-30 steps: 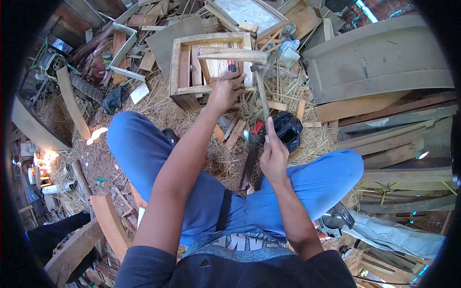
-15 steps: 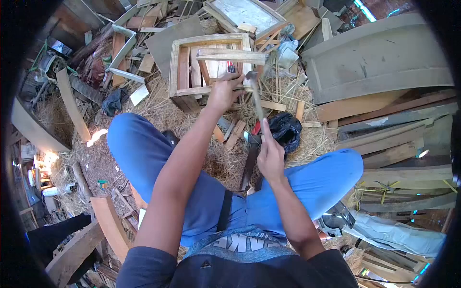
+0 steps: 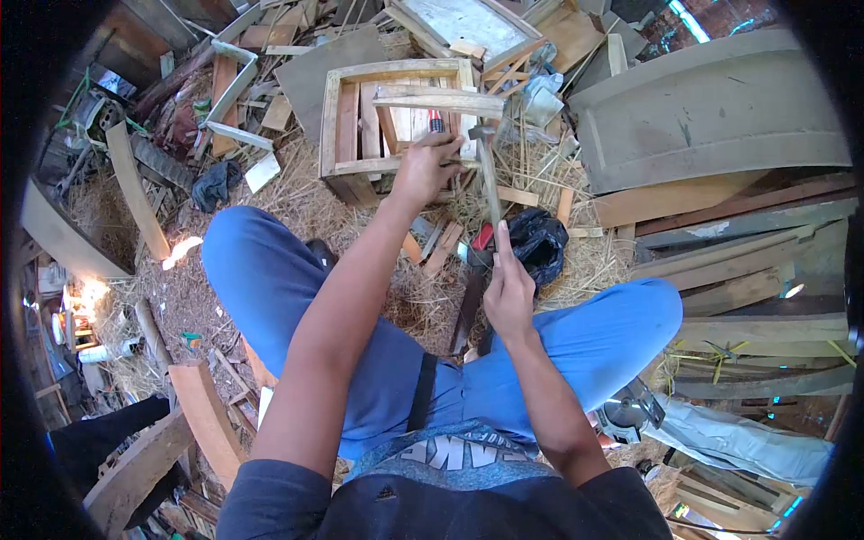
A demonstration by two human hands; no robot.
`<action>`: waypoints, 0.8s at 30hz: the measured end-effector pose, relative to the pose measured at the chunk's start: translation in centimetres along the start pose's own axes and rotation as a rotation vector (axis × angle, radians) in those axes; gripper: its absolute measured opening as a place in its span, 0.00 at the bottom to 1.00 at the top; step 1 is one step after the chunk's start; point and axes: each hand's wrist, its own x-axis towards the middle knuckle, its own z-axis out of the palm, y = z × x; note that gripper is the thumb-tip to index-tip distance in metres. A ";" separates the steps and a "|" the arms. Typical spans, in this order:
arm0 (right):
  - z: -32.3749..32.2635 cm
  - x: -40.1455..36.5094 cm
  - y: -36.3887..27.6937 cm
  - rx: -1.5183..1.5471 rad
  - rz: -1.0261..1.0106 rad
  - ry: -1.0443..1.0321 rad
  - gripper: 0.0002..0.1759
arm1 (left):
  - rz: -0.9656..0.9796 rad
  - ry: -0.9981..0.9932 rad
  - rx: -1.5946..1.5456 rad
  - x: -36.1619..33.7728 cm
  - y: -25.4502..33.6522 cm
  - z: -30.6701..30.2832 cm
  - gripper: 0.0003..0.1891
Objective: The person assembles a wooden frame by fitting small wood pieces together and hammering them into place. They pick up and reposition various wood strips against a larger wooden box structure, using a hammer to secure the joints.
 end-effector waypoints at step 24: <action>-0.2 0.6 -0.1 -0.089 0.195 -0.195 0.38 | 0.030 0.038 -0.041 1.1 0.0 0.6 0.27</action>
